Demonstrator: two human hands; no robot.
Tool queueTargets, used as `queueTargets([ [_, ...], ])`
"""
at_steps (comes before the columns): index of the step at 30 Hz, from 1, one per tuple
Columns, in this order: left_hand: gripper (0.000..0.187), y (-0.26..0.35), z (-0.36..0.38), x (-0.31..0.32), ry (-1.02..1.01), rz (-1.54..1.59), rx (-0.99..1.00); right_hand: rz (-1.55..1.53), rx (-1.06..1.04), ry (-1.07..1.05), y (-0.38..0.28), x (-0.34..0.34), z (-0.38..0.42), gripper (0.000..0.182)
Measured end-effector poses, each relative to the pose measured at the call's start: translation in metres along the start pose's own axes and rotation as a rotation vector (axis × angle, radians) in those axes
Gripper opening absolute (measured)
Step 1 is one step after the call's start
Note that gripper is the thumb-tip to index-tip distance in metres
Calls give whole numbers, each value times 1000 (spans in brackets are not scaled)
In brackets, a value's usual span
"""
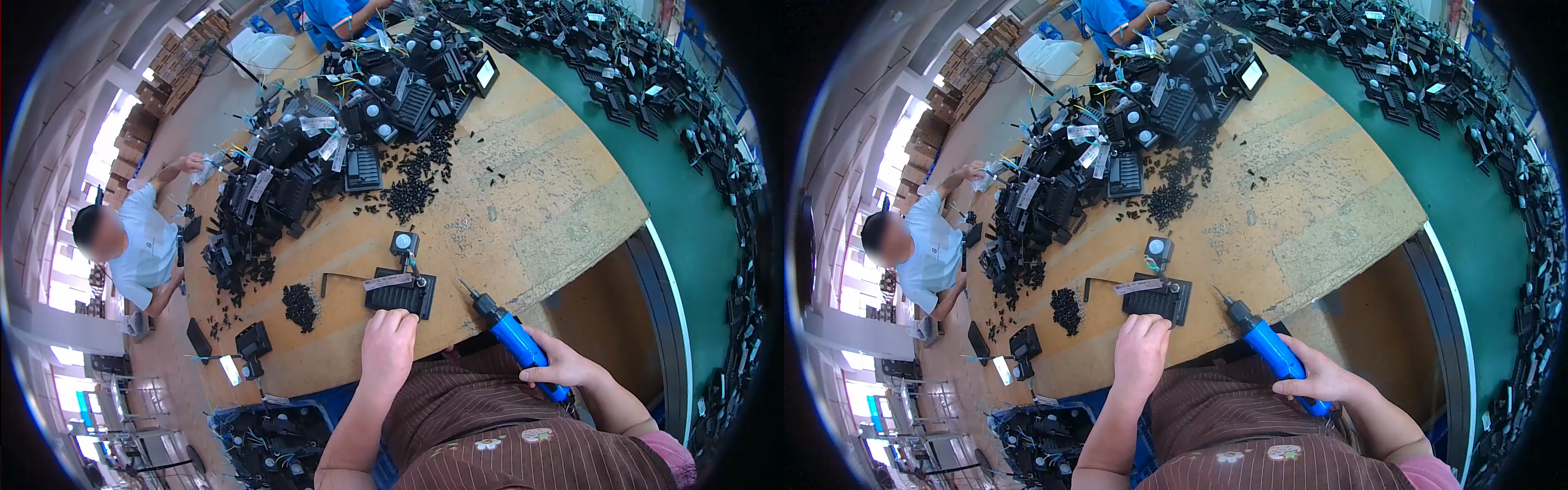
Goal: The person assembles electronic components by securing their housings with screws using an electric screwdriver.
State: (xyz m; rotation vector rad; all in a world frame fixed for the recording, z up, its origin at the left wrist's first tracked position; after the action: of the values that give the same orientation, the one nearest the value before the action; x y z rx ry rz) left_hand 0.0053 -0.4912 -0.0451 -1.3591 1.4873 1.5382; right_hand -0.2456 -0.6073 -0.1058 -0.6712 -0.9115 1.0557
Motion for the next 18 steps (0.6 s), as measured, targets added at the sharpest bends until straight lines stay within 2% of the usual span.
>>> queueTargets([
  [7, 20, 4, -2, 6, -72, 14, 3, 65, -51, 9, 5, -3, -3, 87],
  [11, 21, 2, -3, -8, 68, 119, -35, 13, -9, -6, -2, 0, -2, 88],
  [14, 22, -19, -3, -28, 154, 125, -83, 17, -17, -5, 1, -2, -3, 88],
  [17, 23, -70, -9, -43, 256, -107, -169, -8, -2, -3, 0, -1, -2, 88],
  [18, 22, -83, -15, -43, 217, -160, -178, -7, 6, -1, -1, 0, -2, 88],
])
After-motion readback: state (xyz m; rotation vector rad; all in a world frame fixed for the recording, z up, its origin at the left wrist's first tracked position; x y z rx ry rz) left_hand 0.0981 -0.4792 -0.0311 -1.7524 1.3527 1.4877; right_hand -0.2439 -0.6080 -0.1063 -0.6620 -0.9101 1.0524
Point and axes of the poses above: each hand's wrist, its own z-axis away from the middle knuckle, its own x-axis out of the palm, y = z × x, the point moved 6 cm from there along -z, towards the middle knuckle, and after that the axes turned 8 degrees about -y, right-handed, at the moved point
